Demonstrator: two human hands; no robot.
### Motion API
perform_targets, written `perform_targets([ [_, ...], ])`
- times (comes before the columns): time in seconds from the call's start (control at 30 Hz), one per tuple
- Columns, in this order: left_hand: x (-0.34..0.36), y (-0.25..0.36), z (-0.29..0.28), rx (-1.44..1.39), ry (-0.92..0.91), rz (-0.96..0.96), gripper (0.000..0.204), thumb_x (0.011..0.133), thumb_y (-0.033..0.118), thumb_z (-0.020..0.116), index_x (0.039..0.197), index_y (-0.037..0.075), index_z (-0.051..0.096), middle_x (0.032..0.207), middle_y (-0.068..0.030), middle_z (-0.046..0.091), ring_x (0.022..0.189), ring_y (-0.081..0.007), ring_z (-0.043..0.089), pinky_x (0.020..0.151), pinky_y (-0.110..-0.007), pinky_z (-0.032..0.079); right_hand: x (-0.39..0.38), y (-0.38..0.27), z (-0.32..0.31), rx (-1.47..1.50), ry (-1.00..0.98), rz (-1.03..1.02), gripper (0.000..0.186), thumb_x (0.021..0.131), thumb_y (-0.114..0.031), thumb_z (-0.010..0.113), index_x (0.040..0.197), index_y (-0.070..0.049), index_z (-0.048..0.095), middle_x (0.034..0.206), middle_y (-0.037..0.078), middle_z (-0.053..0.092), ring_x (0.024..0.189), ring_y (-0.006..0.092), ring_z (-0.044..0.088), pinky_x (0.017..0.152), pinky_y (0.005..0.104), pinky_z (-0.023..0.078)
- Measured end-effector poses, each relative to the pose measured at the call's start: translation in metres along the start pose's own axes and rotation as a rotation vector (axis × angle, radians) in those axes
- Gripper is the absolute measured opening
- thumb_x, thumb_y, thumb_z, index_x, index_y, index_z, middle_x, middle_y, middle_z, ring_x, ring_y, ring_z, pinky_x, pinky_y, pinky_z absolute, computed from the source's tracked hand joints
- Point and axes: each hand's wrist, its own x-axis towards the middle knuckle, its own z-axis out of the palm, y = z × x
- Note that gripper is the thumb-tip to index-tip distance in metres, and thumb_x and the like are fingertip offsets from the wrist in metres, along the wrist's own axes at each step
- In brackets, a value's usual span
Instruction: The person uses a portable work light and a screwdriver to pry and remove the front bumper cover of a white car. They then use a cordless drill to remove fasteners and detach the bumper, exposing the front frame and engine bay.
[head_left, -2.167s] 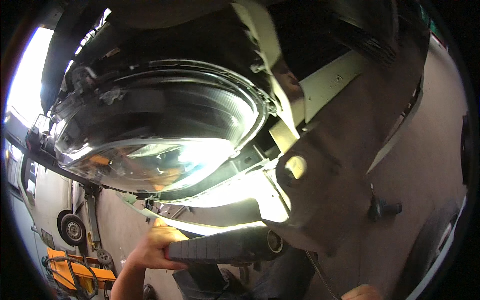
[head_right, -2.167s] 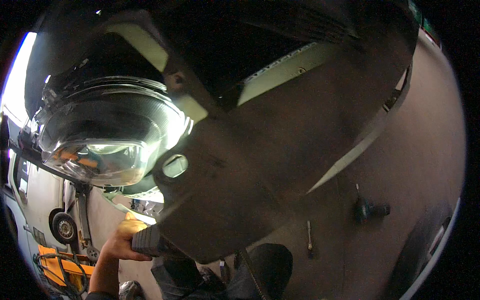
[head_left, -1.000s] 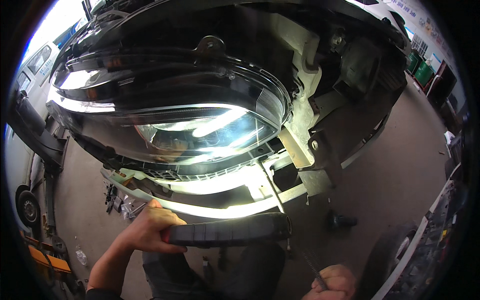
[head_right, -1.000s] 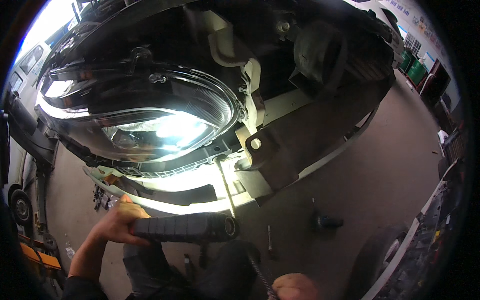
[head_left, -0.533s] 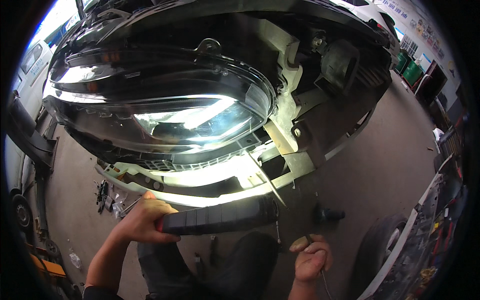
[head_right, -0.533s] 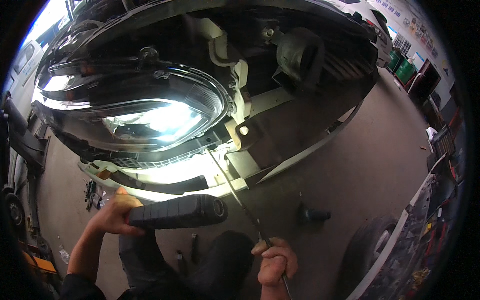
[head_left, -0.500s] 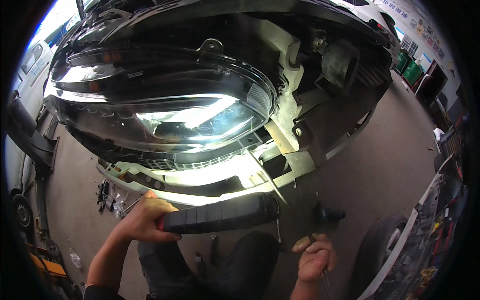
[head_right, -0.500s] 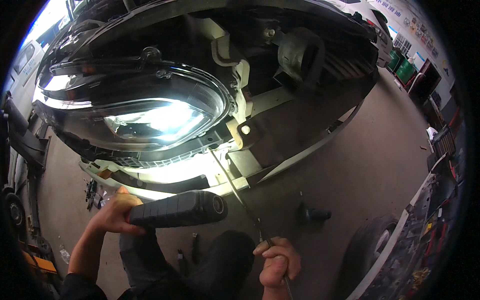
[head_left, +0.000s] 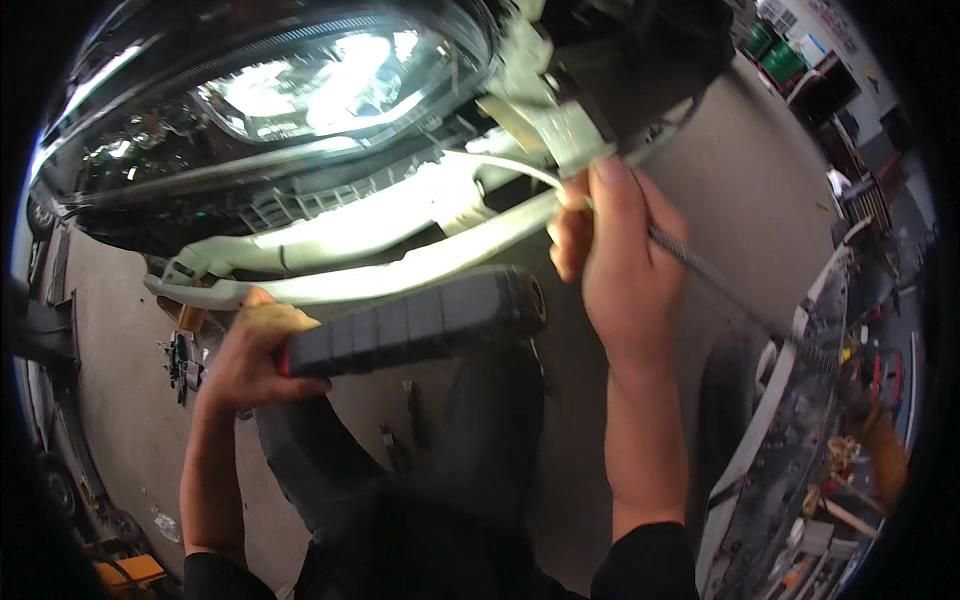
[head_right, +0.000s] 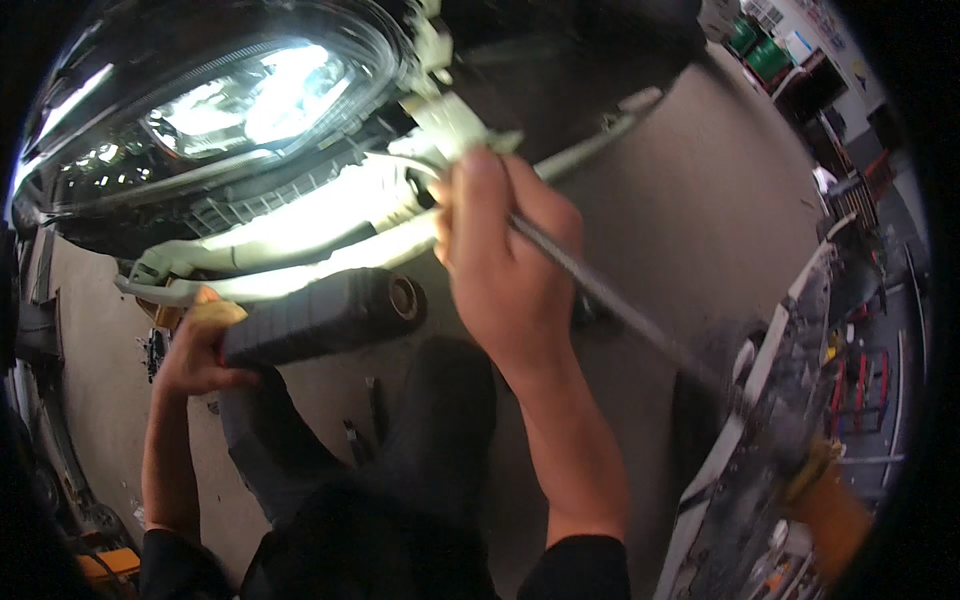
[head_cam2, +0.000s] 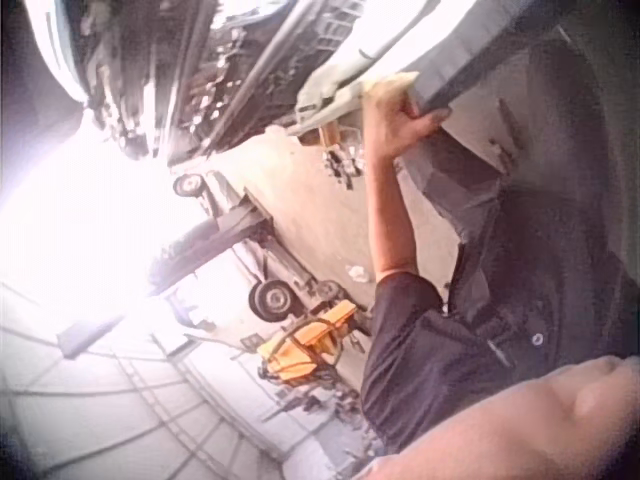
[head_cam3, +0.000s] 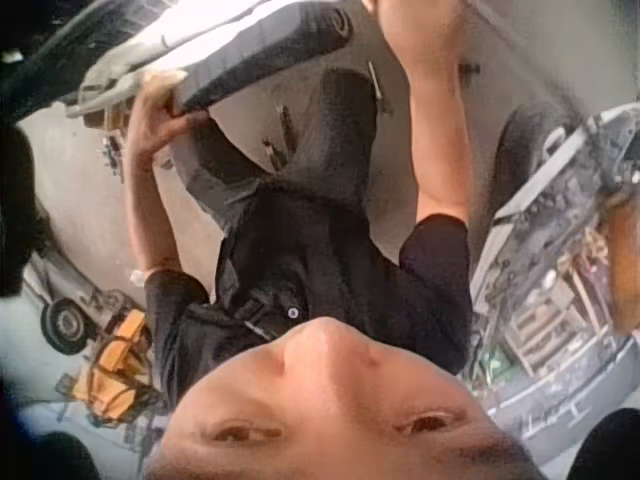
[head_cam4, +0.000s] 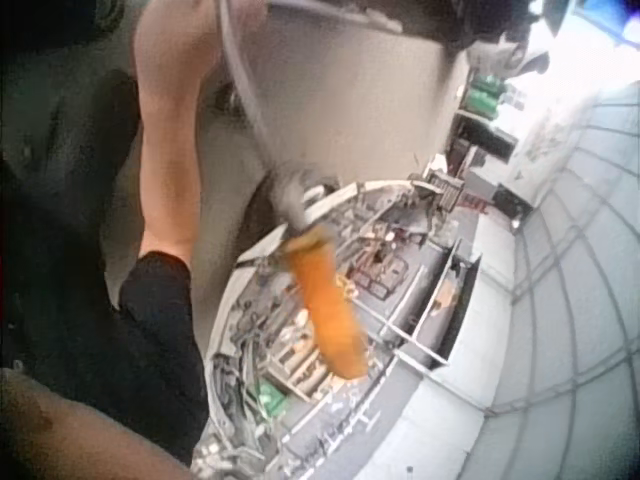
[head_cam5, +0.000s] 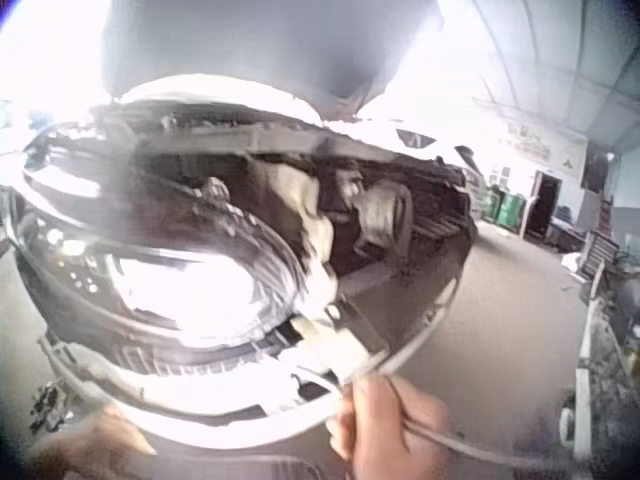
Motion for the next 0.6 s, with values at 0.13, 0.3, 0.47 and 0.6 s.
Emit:
perform_targets([
  [0.13,-0.001,0.005,0.001,-0.007,0.003,-0.013,0.047,0.055,0.033,0.080,0.090,0.004,0.067,0.084,-0.0084,0.064,0.081,-0.0244,0.059,0.084,-0.034,0.035,0.015,0.001,0.014,-0.111,0.005,-0.051,0.034,0.097,-0.026,0.049,0.082,0.002,0.061,0.059,0.005,0.055,0.047,0.0091,0.048,0.045,0.0235,0.038],
  [0.3,0.000,0.005,0.004,-0.066,0.064,0.014,0.048,0.054,0.031,0.081,0.089,0.001,0.066,0.081,-0.0118,0.063,0.079,-0.0276,0.059,0.077,-0.035,0.041,0.012,0.000,0.022,-0.175,0.049,-0.065,0.035,0.096,-0.020,0.048,0.073,0.003,0.062,0.056,0.012,0.061,0.051,0.0219,0.062,0.050,0.0323,0.046],
  [0.47,-0.003,0.005,0.003,-0.069,0.058,-0.014,0.049,0.056,0.032,0.081,0.090,0.000,0.066,0.082,-0.0129,0.063,0.081,-0.0290,0.059,0.079,-0.036,0.044,0.014,0.017,0.034,-0.278,0.044,-0.170,0.033,0.094,-0.016,0.052,0.067,0.001,0.055,0.053,0.014,0.054,0.048,0.0282,0.057,0.048,0.0371,0.042],
  [0.6,-0.009,0.002,0.001,-0.059,0.057,-0.016,0.048,0.058,0.030,0.081,0.092,0.000,0.066,0.087,-0.0134,0.064,0.087,-0.0295,0.059,0.082,-0.037,0.043,0.019,0.018,0.036,-0.423,0.008,-0.235,0.030,0.094,-0.017,0.052,0.069,0.001,0.056,0.055,0.013,0.055,0.053,0.0285,0.058,0.052,0.0395,0.044],
])
